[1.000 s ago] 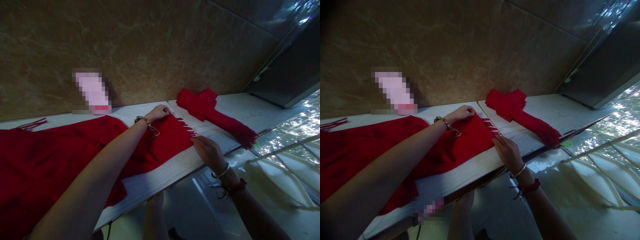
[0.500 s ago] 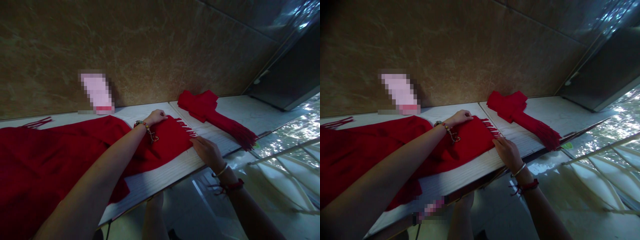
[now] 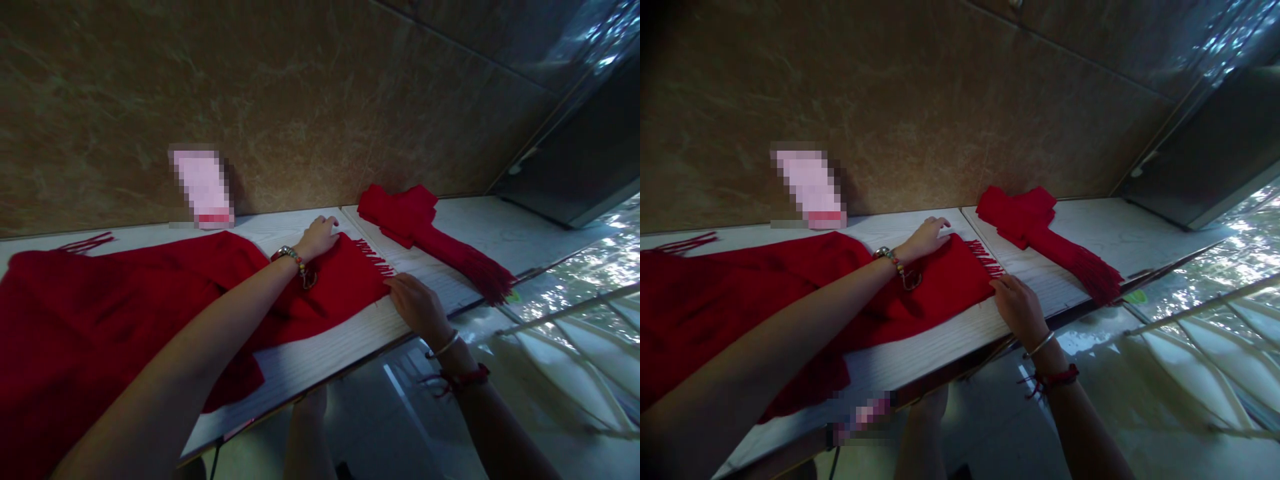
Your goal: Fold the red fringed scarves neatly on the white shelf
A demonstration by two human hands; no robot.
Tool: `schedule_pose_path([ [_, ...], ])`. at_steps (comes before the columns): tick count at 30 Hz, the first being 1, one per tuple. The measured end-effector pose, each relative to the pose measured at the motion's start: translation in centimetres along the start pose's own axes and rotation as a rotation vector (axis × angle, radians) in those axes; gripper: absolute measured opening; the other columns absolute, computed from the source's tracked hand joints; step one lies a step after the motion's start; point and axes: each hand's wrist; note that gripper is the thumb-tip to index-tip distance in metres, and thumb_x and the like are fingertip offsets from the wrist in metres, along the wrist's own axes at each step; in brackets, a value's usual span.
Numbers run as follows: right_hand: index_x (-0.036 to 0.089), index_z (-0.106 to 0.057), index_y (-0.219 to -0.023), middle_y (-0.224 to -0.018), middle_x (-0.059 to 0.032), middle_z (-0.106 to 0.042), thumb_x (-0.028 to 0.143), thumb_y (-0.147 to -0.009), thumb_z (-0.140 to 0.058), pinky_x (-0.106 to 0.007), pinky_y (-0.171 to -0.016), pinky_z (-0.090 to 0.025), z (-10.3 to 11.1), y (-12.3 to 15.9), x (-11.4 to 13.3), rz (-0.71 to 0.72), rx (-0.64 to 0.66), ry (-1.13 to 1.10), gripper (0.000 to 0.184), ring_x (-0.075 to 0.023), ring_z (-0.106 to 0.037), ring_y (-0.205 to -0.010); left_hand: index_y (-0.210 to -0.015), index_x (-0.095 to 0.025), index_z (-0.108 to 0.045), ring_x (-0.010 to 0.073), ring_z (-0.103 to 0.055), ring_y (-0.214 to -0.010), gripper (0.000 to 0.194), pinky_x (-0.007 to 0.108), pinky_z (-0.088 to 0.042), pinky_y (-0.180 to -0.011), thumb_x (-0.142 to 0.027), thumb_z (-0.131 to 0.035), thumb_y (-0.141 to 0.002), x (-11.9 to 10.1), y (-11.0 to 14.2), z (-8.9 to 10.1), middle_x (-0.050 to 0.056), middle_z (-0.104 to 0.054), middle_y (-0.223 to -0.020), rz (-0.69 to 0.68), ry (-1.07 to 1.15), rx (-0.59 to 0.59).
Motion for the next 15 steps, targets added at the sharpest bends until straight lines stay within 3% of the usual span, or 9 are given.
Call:
schedule_pose_path([
  [6,0.014,-0.061,-0.112,-0.113,-0.0139,-0.064,0.011,-0.084,-0.036,-0.041,-0.095,-0.047,0.9,-3.2,1.2,-0.017,-0.062,-0.180,0.038,-0.0216,-0.059,-0.107,-0.139,-0.017,-0.034,0.0341,-0.021,-0.136,0.054,0.053,-0.027,-0.104,-0.039,-0.043,-0.090,-0.4,4.2,0.6,0.018,-0.028,-0.147,-0.110,-0.308,0.090],
  [10,0.011,-0.049,-0.129,-0.133,-0.0167,-0.051,0.025,-0.089,-0.038,-0.045,-0.102,-0.040,-1.3,-6.3,2.9,-0.011,0.159,-0.188,0.044,-0.0249,-0.046,-0.124,-0.141,-0.021,-0.031,0.0299,-0.015,-0.139,0.053,0.048,-0.022,-0.108,-0.043,-0.031,-0.093,1.2,6.7,0.0,0.010,-0.021,-0.152,-0.142,-0.336,0.246],
  [13,0.008,-0.045,-0.132,-0.140,-0.0198,-0.042,0.029,-0.091,-0.038,-0.050,-0.101,-0.038,-3.4,-6.5,3.3,-0.008,0.346,-0.108,0.047,-0.0293,-0.039,-0.130,-0.143,-0.020,-0.028,0.0267,-0.014,-0.139,0.053,0.044,-0.021,-0.109,-0.042,-0.025,-0.095,2.2,7.6,-0.4,0.008,-0.021,-0.152,-0.136,-0.321,0.240],
  [15,0.010,-0.045,-0.132,-0.141,-0.0196,-0.042,0.031,-0.092,-0.037,-0.050,-0.101,-0.037,-4.1,-5.8,3.0,0.018,0.387,-0.082,0.046,-0.0295,-0.037,-0.131,-0.144,-0.018,-0.026,0.0257,-0.013,-0.140,0.054,0.042,-0.019,-0.110,-0.041,-0.024,-0.095,2.5,7.9,-0.5,0.008,-0.020,-0.153,-0.139,-0.320,0.223],
])
Point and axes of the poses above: each hand's wrist, its own y-axis away from the middle knuckle, its own z-axis out of the back of the hand, x = y × z
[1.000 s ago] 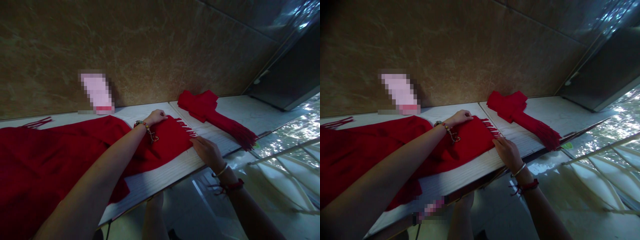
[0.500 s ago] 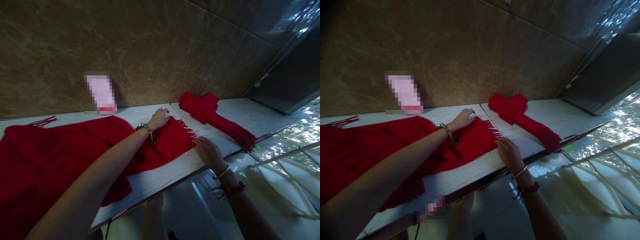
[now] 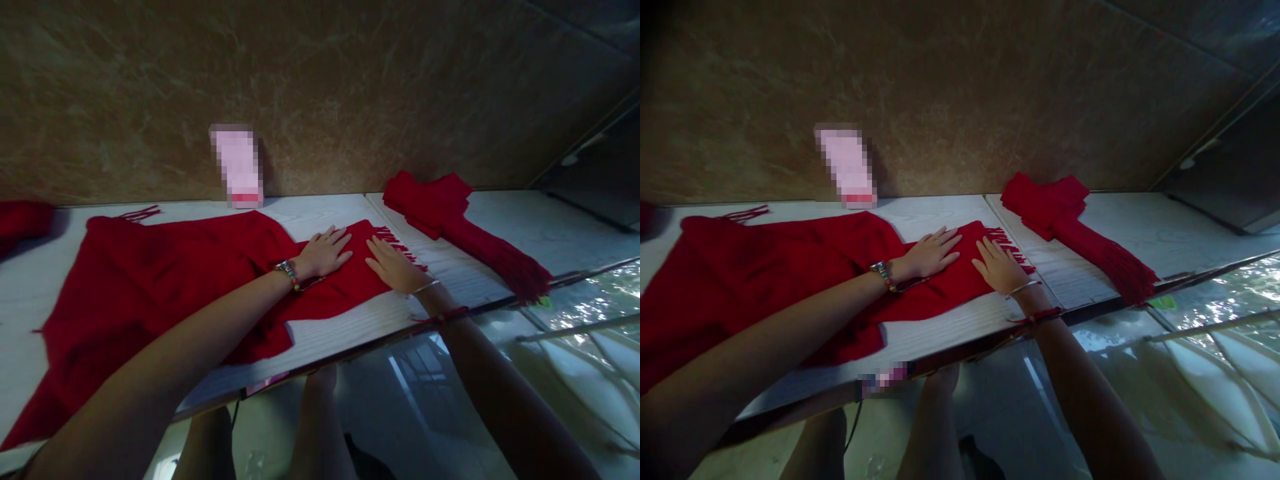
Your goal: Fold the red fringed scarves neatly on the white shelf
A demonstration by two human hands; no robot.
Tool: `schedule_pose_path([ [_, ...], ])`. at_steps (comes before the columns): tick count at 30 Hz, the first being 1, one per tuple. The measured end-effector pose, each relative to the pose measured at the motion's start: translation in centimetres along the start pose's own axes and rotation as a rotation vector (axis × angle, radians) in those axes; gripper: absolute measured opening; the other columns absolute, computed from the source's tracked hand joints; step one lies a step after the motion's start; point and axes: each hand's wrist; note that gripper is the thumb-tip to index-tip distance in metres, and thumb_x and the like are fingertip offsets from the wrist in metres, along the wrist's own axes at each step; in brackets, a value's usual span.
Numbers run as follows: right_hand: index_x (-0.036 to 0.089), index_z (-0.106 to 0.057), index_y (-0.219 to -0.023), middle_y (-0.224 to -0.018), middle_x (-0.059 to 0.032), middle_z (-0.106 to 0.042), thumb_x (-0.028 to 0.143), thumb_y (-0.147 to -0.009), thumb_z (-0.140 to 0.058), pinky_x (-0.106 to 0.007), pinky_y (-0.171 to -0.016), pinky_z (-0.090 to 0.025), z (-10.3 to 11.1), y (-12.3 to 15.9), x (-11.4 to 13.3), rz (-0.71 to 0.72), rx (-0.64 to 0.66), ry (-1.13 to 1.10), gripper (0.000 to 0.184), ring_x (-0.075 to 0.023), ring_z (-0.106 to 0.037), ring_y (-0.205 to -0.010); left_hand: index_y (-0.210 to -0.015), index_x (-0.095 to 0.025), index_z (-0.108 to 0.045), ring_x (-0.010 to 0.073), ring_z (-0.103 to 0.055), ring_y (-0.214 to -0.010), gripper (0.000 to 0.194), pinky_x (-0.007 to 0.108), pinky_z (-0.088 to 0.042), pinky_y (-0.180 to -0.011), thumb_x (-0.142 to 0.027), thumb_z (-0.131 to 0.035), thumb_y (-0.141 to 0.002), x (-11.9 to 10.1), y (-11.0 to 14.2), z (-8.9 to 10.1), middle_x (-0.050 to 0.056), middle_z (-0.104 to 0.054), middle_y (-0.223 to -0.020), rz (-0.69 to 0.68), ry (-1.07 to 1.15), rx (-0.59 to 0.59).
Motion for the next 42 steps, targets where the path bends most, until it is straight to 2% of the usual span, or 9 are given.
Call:
schedule_pose_path([
  [6,0.012,-0.049,-0.129,-0.138,-0.0197,-0.045,0.035,-0.091,-0.037,-0.056,-0.098,-0.038,1.0,0.3,0.0,-0.023,0.033,0.076,0.045,-0.0325,-0.039,-0.129,-0.143,-0.017,-0.026,0.0251,-0.016,-0.139,0.056,0.044,-0.017,-0.111,-0.044,-0.024,-0.094,-0.3,0.9,-0.1,0.009,-0.018,-0.153,0.033,0.012,-0.030],
  [11,0.008,-0.040,-0.136,-0.142,-0.0175,-0.040,0.027,-0.091,-0.030,-0.047,-0.104,-0.034,1.0,-2.5,2.2,-0.056,-0.030,0.018,0.050,-0.0263,-0.035,-0.132,-0.144,-0.016,-0.024,0.0241,-0.017,-0.139,0.055,0.045,-0.017,-0.111,-0.042,-0.024,-0.095,-0.2,1.6,0.2,0.011,-0.018,-0.152,0.028,0.042,-0.013],
  [16,0.019,-0.042,-0.136,-0.142,-0.0125,-0.043,0.033,-0.092,-0.029,-0.051,-0.103,-0.035,-1.0,-3.6,2.4,-0.070,-0.002,-0.023,0.048,-0.0265,-0.039,-0.130,-0.139,-0.015,-0.035,0.0269,-0.015,-0.140,0.051,0.048,-0.012,-0.111,-0.039,-0.025,-0.095,2.6,4.1,1.3,0.014,-0.015,-0.152,0.148,-0.016,-0.038],
  [21,0.015,-0.040,-0.137,-0.144,-0.0142,-0.038,0.031,-0.092,-0.029,-0.049,-0.105,-0.033,-0.7,-3.5,2.7,-0.125,0.050,-0.016,0.049,-0.0258,-0.036,-0.131,-0.138,-0.017,-0.036,0.0232,-0.022,-0.138,0.050,0.039,-0.020,-0.110,-0.040,-0.029,-0.094,6.4,7.6,1.6,0.013,-0.026,-0.150,0.095,-0.071,-0.027],
  [29,0.011,-0.037,-0.139,-0.145,-0.0150,-0.035,0.026,-0.093,-0.027,-0.048,-0.107,-0.030,0.5,-3.3,3.9,-0.152,0.104,0.020,0.049,-0.0264,-0.033,-0.133,-0.134,-0.023,-0.044,0.0221,-0.025,-0.137,0.044,0.043,-0.018,-0.111,-0.037,-0.035,-0.093,7.8,12.0,3.1,0.010,-0.032,-0.148,0.022,-0.158,-0.155],
  [33,0.011,-0.038,-0.138,-0.146,-0.0159,-0.035,0.026,-0.093,-0.031,-0.042,-0.106,-0.033,1.4,-3.7,4.1,-0.186,0.181,0.048,0.048,-0.0245,-0.033,-0.133,-0.139,-0.025,-0.037,0.0298,-0.016,-0.139,0.048,0.054,-0.017,-0.109,-0.039,-0.034,-0.093,10.5,16.9,5.3,0.010,-0.023,-0.151,0.368,-0.185,-0.333],
  [37,0.012,-0.053,-0.124,-0.132,-0.0185,-0.052,0.021,-0.087,-0.043,-0.052,-0.101,-0.034,2.9,-5.5,5.8,-0.221,0.178,0.048,0.040,-0.0305,-0.044,-0.125,-0.144,-0.015,-0.026,0.0376,-0.019,-0.137,0.065,0.055,-0.028,-0.103,-0.047,-0.039,-0.089,14.3,21.4,6.0,0.021,-0.024,-0.148,0.958,0.011,-0.267],
  [40,0.011,-0.052,-0.125,-0.134,-0.0186,-0.050,0.021,-0.088,-0.041,-0.055,-0.104,-0.029,3.7,-7.5,9.3,-0.167,0.120,0.018,0.040,-0.0304,-0.041,-0.127,-0.145,-0.012,-0.020,0.0332,-0.025,-0.136,0.074,0.046,-0.031,-0.105,-0.051,-0.042,-0.086,15.6,22.9,5.2,0.022,-0.026,-0.148,1.021,0.108,-0.216],
  [42,0.012,-0.043,-0.133,-0.141,-0.0156,-0.042,0.025,-0.090,-0.038,-0.045,-0.107,-0.031,3.8,-8.8,12.4,-0.083,0.085,-0.038,0.046,-0.0239,-0.036,-0.131,-0.146,-0.015,-0.019,0.0321,-0.026,-0.136,0.073,0.047,-0.030,-0.105,-0.052,-0.040,-0.086,15.5,23.1,4.3,0.020,-0.022,-0.150,1.016,0.095,-0.247],
])
Point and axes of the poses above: each hand's wrist, its own y-axis away from the middle knuckle, its own z-axis out of the back of the hand, x = y × z
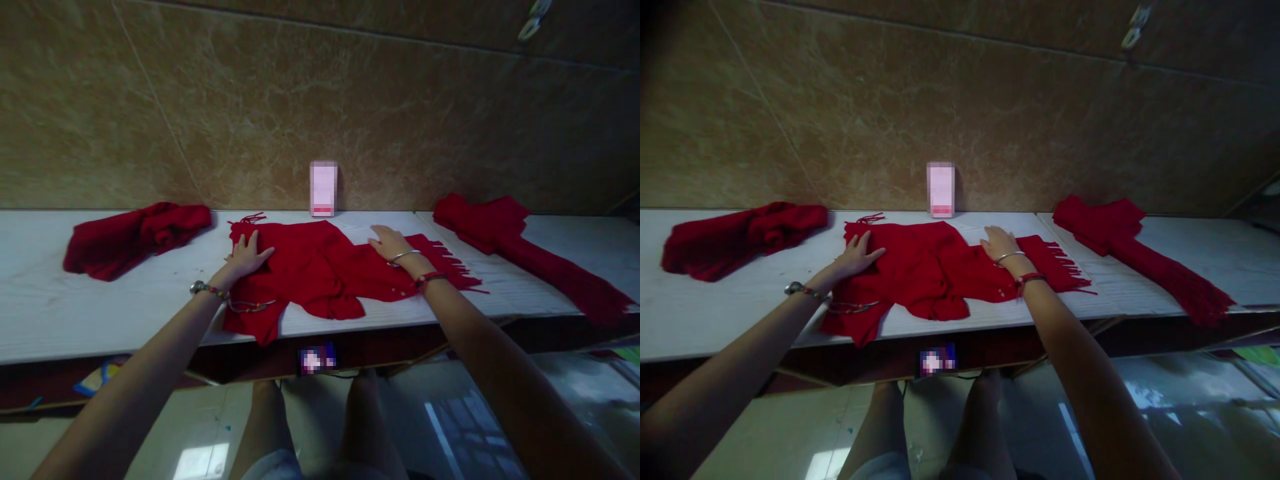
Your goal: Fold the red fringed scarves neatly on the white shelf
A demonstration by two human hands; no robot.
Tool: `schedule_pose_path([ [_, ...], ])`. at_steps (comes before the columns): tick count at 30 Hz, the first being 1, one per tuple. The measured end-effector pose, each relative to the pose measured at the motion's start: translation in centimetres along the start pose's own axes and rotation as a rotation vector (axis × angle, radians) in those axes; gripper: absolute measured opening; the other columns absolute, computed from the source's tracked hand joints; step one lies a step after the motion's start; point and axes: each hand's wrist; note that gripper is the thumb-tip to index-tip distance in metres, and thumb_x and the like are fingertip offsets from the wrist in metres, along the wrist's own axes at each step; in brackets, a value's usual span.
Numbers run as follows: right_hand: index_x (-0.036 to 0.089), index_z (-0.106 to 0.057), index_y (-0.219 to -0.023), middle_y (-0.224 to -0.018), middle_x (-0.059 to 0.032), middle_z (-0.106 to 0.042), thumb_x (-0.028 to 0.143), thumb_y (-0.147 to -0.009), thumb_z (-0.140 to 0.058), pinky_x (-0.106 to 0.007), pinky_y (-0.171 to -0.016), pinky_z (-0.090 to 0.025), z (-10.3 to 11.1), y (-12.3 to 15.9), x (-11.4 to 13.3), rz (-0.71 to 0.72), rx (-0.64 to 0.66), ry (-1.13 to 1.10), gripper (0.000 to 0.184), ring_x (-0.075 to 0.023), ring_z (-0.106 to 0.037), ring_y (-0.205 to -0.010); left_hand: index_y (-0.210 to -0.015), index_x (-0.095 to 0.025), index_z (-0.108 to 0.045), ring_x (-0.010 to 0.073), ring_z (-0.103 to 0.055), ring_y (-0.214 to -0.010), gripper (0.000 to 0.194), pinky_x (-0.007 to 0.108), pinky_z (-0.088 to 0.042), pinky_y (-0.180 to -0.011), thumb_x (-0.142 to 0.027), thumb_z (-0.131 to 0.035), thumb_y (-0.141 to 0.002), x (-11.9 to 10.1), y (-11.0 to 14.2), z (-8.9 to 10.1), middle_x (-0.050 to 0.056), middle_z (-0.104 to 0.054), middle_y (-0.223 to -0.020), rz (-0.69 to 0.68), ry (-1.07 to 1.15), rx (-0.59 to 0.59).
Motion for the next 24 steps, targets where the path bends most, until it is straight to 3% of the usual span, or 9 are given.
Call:
schedule_pose_path([
  [4,0.005,-0.033,-0.139,-0.143,-0.0177,-0.039,0.030,-0.088,-0.043,-0.038,-0.108,-0.031,-1.6,-1.4,5.6,0.207,-0.085,-0.238,0.057,-0.0221,-0.034,-0.132,-0.145,-0.016,-0.022,0.0315,-0.023,-0.137,0.066,0.052,-0.025,-0.107,-0.049,-0.034,-0.089,-0.6,0.8,-1.0,0.019,-0.020,-0.150,-0.042,0.006,-0.115],
  [7,0.005,-0.033,-0.139,-0.144,-0.0199,-0.037,0.031,-0.085,-0.050,-0.042,-0.109,-0.029,-3.6,-1.9,7.5,0.219,-0.075,-0.312,0.062,-0.0250,-0.031,-0.134,-0.144,-0.014,-0.026,0.0309,-0.025,-0.136,0.064,0.052,-0.025,-0.106,-0.047,-0.034,-0.090,-0.7,0.7,-1.1,0.020,-0.024,-0.149,-0.072,0.046,-0.138],
  [11,0.010,-0.037,-0.137,-0.142,-0.0181,-0.040,0.031,-0.085,-0.050,-0.048,-0.105,-0.032,-5.7,-2.2,7.4,0.157,-0.080,-0.348,0.058,-0.0277,-0.034,-0.132,-0.142,-0.012,-0.029,0.0303,-0.030,-0.134,0.062,0.048,-0.029,-0.106,-0.042,-0.038,-0.089,-0.3,0.1,-1.1,0.022,-0.027,-0.147,-0.079,0.132,-0.201],
  [14,0.010,-0.040,-0.135,-0.138,-0.0177,-0.046,0.028,-0.083,-0.050,-0.045,-0.105,-0.035,-6.3,-2.4,6.8,0.207,-0.148,-0.401,0.055,-0.0262,-0.041,-0.128,-0.140,-0.009,-0.032,0.0311,-0.036,-0.131,0.056,0.047,-0.034,-0.103,-0.036,-0.032,-0.092,-0.1,0.0,-0.7,0.024,-0.031,-0.145,0.028,0.245,-0.310],
  [17,0.011,-0.043,-0.132,-0.134,-0.0170,-0.050,0.026,-0.082,-0.051,-0.043,-0.106,-0.035,-6.5,-2.4,6.3,0.248,-0.202,-0.445,0.053,-0.0249,-0.046,-0.124,-0.137,-0.006,-0.036,0.0336,-0.044,-0.125,0.051,0.050,-0.039,-0.098,-0.029,-0.031,-0.091,0.3,-0.1,-0.2,0.026,-0.045,-0.134,0.159,0.281,-0.393],
  [19,0.010,-0.044,-0.131,-0.133,-0.0173,-0.051,0.026,-0.081,-0.051,-0.042,-0.107,-0.034,-6.6,-2.4,6.1,0.263,-0.222,-0.459,0.053,-0.0248,-0.047,-0.123,-0.137,-0.007,-0.036,0.0340,-0.053,-0.116,0.053,0.050,-0.042,-0.094,-0.027,-0.041,-0.088,0.6,-0.2,0.1,0.025,-0.056,-0.122,0.199,0.291,-0.353],
  [21,0.008,-0.044,-0.131,-0.133,-0.0182,-0.050,0.026,-0.081,-0.051,-0.043,-0.107,-0.034,-6.6,-2.4,6.1,0.268,-0.236,-0.464,0.054,-0.0253,-0.046,-0.124,-0.135,-0.010,-0.038,0.0302,-0.060,-0.107,0.056,0.045,-0.045,-0.091,-0.022,-0.051,-0.082,1.0,-0.5,0.3,0.019,-0.064,-0.111,0.178,0.365,-0.318],
  [24,0.008,-0.044,-0.130,-0.134,-0.0192,-0.049,0.026,-0.080,-0.052,-0.043,-0.108,-0.033,-6.8,-2.6,6.1,0.265,-0.236,-0.469,0.055,-0.0260,-0.044,-0.125,-0.125,-0.015,-0.049,0.0220,-0.063,-0.100,0.051,0.034,-0.047,-0.090,-0.014,-0.055,-0.075,1.2,-0.6,0.2,0.011,-0.067,-0.110,0.065,0.529,-0.416],
])
Point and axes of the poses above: each hand's wrist, its own y-axis away from the middle knuckle, its own z-axis out of the back of the hand, x = y × z
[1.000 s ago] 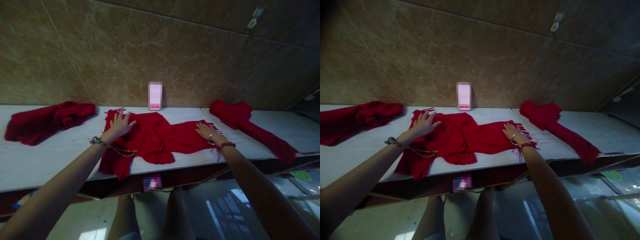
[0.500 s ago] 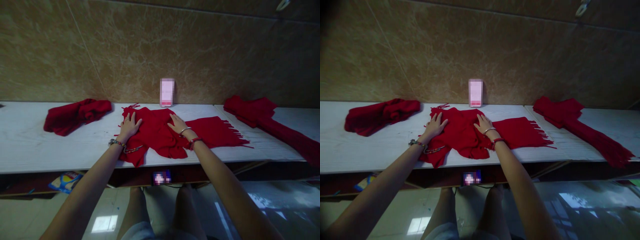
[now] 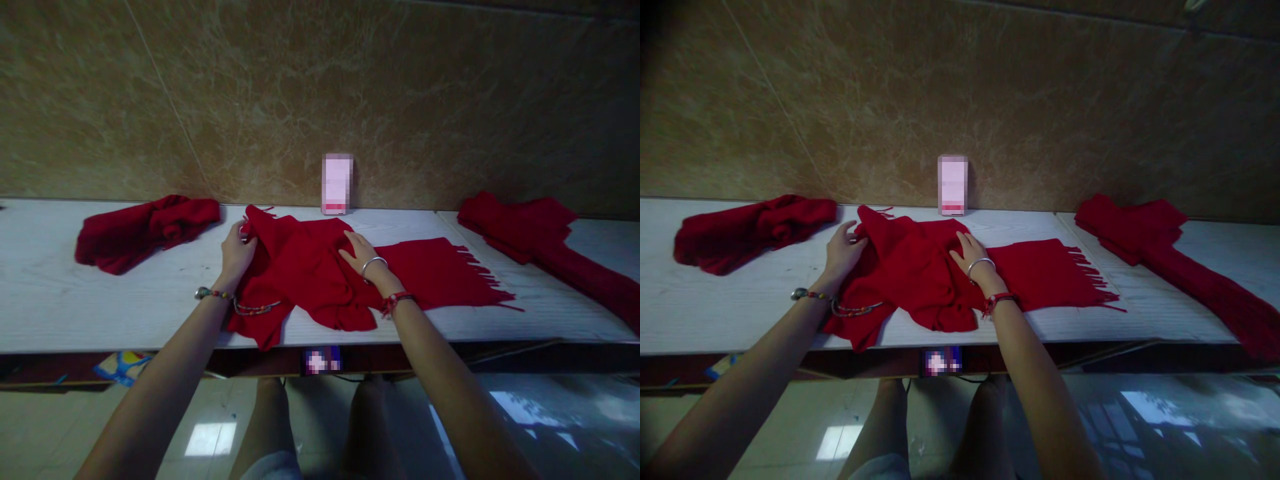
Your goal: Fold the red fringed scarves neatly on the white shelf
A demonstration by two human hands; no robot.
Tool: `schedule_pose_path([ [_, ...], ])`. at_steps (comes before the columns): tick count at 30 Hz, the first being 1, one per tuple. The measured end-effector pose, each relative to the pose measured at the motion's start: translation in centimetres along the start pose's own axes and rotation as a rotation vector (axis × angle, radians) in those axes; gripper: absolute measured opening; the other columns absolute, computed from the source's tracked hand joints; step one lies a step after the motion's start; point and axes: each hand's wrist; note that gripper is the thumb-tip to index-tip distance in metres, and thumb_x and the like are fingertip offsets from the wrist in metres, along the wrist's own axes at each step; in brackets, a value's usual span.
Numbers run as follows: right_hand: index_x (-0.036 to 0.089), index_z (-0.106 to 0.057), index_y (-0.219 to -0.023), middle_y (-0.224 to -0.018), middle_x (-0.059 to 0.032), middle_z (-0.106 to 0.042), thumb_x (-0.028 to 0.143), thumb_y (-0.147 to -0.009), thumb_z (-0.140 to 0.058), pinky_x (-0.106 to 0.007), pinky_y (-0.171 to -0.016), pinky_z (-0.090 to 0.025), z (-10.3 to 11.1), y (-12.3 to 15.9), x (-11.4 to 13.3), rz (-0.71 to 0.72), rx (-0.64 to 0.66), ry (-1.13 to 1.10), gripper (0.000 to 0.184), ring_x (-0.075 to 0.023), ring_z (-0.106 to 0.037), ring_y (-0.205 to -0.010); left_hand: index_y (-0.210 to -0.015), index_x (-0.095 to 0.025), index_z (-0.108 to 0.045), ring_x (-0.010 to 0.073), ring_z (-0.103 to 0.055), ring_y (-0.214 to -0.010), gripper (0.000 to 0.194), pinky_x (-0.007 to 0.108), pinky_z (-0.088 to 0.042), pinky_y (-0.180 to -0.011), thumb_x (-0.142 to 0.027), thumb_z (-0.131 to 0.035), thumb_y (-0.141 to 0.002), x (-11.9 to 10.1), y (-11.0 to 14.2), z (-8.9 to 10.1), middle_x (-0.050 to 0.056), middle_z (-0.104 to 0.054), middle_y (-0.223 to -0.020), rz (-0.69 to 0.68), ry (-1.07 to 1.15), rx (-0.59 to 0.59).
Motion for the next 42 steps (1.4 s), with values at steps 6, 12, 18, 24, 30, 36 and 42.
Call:
schedule_pose_path([
  [6,0.013,-0.046,-0.129,-0.130,-0.0166,-0.051,0.024,-0.080,-0.053,-0.045,-0.108,-0.033,-0.6,0.1,-0.7,0.002,0.001,-0.029,0.051,-0.0253,-0.046,-0.123,-0.119,-0.012,-0.055,0.0187,-0.063,-0.100,0.041,0.030,-0.043,-0.094,-0.011,-0.052,-0.078,-0.4,0.3,0.8,0.010,-0.068,-0.106,-0.176,0.009,-0.236],
  [12,0.013,-0.046,-0.128,-0.130,-0.0173,-0.051,0.025,-0.080,-0.051,-0.045,-0.108,-0.032,-0.5,0.4,-1.1,-0.010,-0.012,-0.049,0.050,-0.0253,-0.045,-0.123,-0.123,-0.008,-0.054,0.0221,-0.060,-0.104,0.045,0.035,-0.041,-0.095,-0.005,-0.049,-0.079,-1.1,-2.0,6.9,0.013,-0.065,-0.110,-0.078,-0.188,-0.381],
  [18,0.013,-0.049,-0.127,-0.130,-0.0162,-0.051,0.025,-0.079,-0.053,-0.043,-0.108,-0.033,-0.3,0.3,-1.1,-0.043,-0.024,-0.038,0.050,-0.0245,-0.047,-0.122,-0.129,-0.008,-0.047,0.0250,-0.051,-0.115,0.047,0.042,-0.038,-0.097,-0.004,-0.039,-0.083,-1.2,-4.8,13.9,0.012,-0.057,-0.123,-0.044,-0.491,-0.410],
  [24,0.013,-0.052,-0.124,-0.127,-0.0166,-0.053,0.025,-0.078,-0.053,-0.046,-0.106,-0.035,-0.3,0.2,-1.3,-0.023,-0.030,-0.030,0.047,-0.0259,-0.050,-0.119,-0.136,-0.011,-0.037,0.0460,-0.017,-0.134,0.056,0.065,-0.022,-0.100,-0.036,-0.049,-0.087,-0.4,-1.7,9.8,0.023,-0.020,-0.149,-0.063,-0.700,-0.057],
  [30,0.016,-0.054,-0.121,-0.124,-0.0142,-0.056,0.023,-0.078,-0.053,-0.048,-0.106,-0.035,-0.3,0.2,-1.3,-0.009,-0.034,-0.018,0.044,-0.0255,-0.050,-0.118,-0.133,-0.031,-0.043,0.0355,-0.027,-0.134,0.050,0.059,-0.031,-0.099,-0.043,-0.049,-0.085,0.1,3.3,1.6,0.010,-0.032,-0.147,-0.348,-0.585,0.517],
  [36,0.012,-0.055,-0.119,-0.124,-0.0174,-0.054,0.021,-0.077,-0.053,-0.046,-0.105,-0.037,-0.4,0.3,-1.3,-0.017,-0.033,-0.008,0.043,-0.0263,-0.049,-0.118,-0.095,-0.015,-0.066,0.0211,-0.059,-0.092,0.031,0.034,-0.047,-0.089,-0.009,-0.039,-0.080,1.6,2.5,3.0,0.012,-0.063,-0.096,-0.525,-0.518,0.414],
  [42,0.012,-0.056,-0.119,-0.122,-0.0164,-0.055,0.019,-0.076,-0.054,-0.045,-0.104,-0.038,-0.3,0.2,-1.4,-0.014,-0.042,-0.009,0.043,-0.0256,-0.051,-0.115,-0.087,-0.015,-0.066,0.0279,-0.059,-0.092,0.033,0.040,-0.051,-0.077,-0.009,-0.035,-0.080,2.6,1.2,7.5,0.014,-0.061,-0.093,-0.420,-0.847,0.208],
])
Point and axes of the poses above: each hand's wrist, its own y-axis away from the middle knuckle, its own z-axis out of the back of the hand, x = y × z
